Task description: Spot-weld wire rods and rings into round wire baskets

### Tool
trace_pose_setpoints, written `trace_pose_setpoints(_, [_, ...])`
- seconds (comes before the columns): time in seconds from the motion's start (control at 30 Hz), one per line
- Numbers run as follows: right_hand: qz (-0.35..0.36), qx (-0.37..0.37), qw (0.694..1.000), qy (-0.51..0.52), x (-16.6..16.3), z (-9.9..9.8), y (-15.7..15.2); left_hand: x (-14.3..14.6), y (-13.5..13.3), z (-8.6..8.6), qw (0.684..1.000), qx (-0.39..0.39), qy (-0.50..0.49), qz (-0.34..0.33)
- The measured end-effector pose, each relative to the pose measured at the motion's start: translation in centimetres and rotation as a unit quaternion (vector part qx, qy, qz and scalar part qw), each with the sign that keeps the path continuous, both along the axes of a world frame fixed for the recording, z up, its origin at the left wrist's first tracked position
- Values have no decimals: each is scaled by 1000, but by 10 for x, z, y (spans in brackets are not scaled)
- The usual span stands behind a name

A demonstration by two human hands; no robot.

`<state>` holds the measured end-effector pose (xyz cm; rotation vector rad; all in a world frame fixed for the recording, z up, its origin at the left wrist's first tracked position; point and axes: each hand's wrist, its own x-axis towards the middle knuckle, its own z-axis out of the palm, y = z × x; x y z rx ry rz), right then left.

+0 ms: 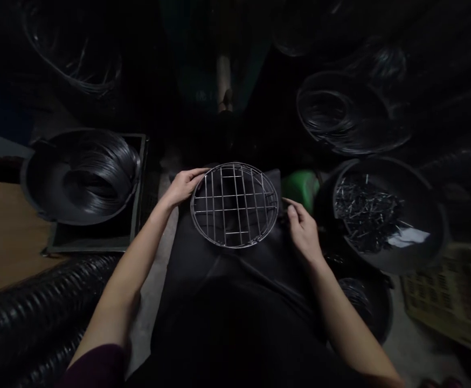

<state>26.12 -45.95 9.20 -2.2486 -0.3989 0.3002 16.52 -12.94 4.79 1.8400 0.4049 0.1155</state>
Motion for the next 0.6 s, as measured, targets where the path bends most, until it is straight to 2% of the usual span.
trace_pose_setpoints(0.13, [20, -2, 997, 75, 3, -17, 1, -3, 9, 0, 997, -9, 31, -68])
trace_pose_setpoints(0.27, [34, 21, 996, 80, -2, -21, 8, 0, 12, -1, 993, 50, 26, -100])
trace_pose_setpoints(0.37, [44, 43, 995, 84, -5, -23, 11, 1, 7, -4, 990, 121, 26, -67])
trace_pose_setpoints(0.43, [42, 27, 995, 82, -6, -26, 10, 1, 1, -8, 988, 145, 31, -32])
trace_pose_setpoints(0.53, [46, -17, 996, 76, -6, -32, 8, 0, -6, -15, 992, 127, 1, 17])
trace_pose_setpoints(0.6, [53, -19, 996, 69, -7, -38, 7, 0, -10, -21, 993, 104, -31, 37])
